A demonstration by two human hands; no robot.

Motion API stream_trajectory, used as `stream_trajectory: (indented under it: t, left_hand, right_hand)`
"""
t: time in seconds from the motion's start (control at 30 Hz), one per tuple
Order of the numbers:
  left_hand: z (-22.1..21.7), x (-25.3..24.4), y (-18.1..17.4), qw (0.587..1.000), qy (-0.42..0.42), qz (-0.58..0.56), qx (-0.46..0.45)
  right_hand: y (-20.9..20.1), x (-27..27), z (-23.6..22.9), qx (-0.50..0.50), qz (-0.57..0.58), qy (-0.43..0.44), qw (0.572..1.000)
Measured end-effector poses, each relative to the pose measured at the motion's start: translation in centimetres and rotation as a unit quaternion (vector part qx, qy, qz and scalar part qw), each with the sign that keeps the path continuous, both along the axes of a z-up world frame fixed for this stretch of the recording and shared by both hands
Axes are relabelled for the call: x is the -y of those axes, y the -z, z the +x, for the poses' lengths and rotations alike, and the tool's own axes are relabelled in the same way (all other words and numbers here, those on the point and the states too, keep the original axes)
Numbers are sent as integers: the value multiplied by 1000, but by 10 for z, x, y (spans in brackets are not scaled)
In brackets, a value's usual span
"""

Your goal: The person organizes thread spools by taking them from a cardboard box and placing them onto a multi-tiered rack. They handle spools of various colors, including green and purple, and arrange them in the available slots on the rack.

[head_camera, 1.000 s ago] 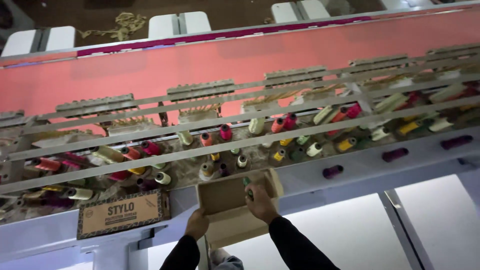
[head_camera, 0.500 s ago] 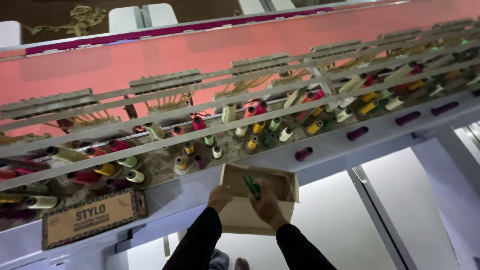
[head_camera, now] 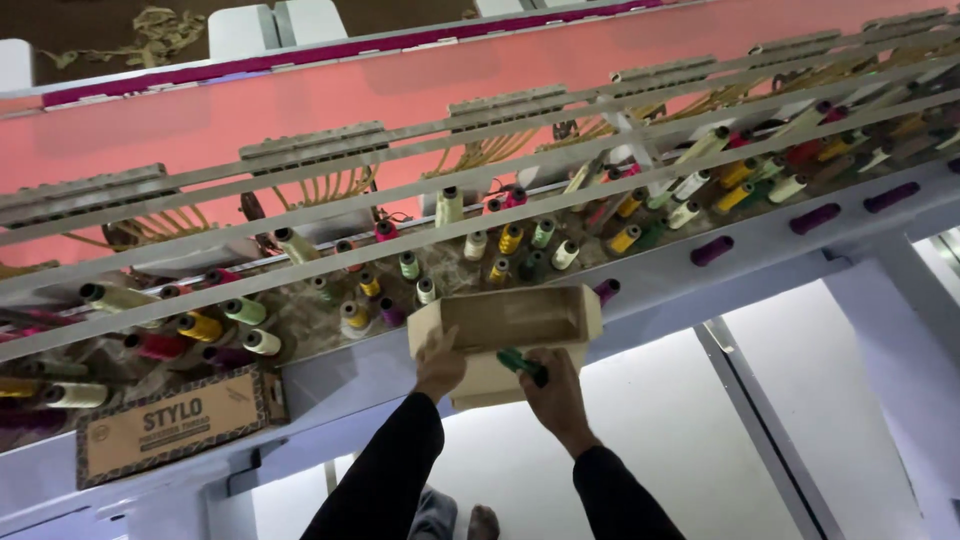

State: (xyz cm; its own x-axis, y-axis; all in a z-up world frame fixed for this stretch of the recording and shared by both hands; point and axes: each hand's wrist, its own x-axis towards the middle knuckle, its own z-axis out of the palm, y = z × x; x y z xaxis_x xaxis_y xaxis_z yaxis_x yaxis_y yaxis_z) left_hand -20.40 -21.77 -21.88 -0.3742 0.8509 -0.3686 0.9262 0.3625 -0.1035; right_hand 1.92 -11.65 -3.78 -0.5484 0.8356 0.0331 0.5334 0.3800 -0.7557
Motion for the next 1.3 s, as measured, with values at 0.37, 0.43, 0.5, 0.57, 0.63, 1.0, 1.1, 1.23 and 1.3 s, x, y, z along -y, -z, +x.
stream_trajectory:
  t: [0.37, 0.43, 0.5, 0.57, 0.63, 1.0, 1.1, 1.23, 1.3]
  left_hand:
    - [17, 39, -248, 513, -309, 157, 785]
    - [12, 62, -293, 490, -310, 191, 792]
    - [7, 78, -304, 464, -310, 223, 799]
    - [-3, 87, -280, 432, -331, 271, 794]
    - [-6, 102, -272, 427, -348, 287, 784]
    - [-44, 175, -236, 471, -446, 395, 651]
    - [-42, 172, -233, 504, -445, 419, 610]
    - [-28, 148, -277, 602, -445, 376, 546]
    - [-14, 137, -320, 648, -454, 308, 528]
  right_hand:
    - [-66, -26, -50, -188, -437, 51, 878]
    - [-77, -22, -53, -280, -544, 71, 788]
    - [-111, -8, -55, -360, -639, 88, 675]
    - [-166, 15, -61, -414, -682, 13, 603]
    - [-164, 21, -64, -421, -694, -4, 584]
    - [-174, 36, -85, -339, -722, -73, 599]
    - [-166, 40, -89, -301, -704, -89, 637]
    - [-170, 48, -84, -176, -626, -177, 739]
    - [-164, 53, -86, -144, -579, -204, 776]
